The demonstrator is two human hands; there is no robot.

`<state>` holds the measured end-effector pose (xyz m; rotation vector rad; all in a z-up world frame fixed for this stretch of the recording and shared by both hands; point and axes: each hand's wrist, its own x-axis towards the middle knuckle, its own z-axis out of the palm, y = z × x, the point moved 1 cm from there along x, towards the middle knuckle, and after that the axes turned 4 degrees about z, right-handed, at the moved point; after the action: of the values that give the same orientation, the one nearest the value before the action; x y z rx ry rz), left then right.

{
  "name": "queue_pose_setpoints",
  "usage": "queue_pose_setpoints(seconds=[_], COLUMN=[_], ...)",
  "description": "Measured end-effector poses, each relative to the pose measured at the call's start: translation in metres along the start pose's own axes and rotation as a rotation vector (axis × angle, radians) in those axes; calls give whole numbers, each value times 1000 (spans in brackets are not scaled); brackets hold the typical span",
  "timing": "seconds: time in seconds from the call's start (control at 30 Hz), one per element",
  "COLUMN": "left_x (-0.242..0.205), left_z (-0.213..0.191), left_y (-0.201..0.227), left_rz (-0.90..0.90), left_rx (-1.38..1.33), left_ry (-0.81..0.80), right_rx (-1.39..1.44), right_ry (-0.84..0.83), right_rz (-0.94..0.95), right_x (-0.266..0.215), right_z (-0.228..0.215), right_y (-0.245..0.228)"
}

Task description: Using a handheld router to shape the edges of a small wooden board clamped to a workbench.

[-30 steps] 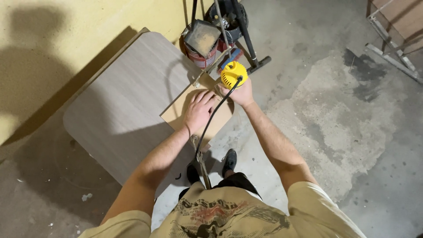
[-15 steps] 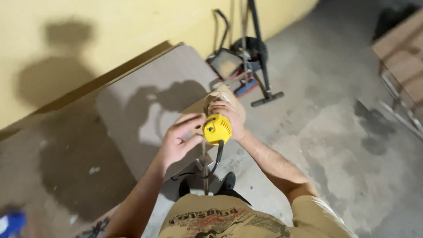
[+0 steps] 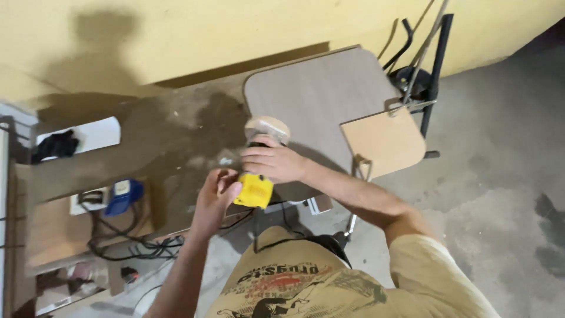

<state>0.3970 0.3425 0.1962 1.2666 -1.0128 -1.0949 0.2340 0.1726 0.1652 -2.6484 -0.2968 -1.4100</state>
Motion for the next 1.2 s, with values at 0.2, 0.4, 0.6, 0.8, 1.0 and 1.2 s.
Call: queue_pose_setpoints(seconds=[0.2,0.4,0.6,0.8,1.0,1.2], left_x=[35,102,158,158,163,153], left_z=[-88,-185,-265,-244,-271,-257], left_y=[-20,-138,-231,-179,-199,-174], left_rz=[-210,-187,-83,-271,-215,-273], left_rx=[208,120,269,266,526,957], left_ry=[-14,326,437,518,474,483], right_rx=[-220,-225,-64,-302,-573,-269], right_ry=[-94,-97,65,283,1012,1318], right_rz=[-205,393,795,1181,1798,1924], right_x=[76,65,-33,-109,-199,-312], right_z=[111,98,47,-29,-78,-105], right_y=[4,-21,-102,-166,-175,-93])
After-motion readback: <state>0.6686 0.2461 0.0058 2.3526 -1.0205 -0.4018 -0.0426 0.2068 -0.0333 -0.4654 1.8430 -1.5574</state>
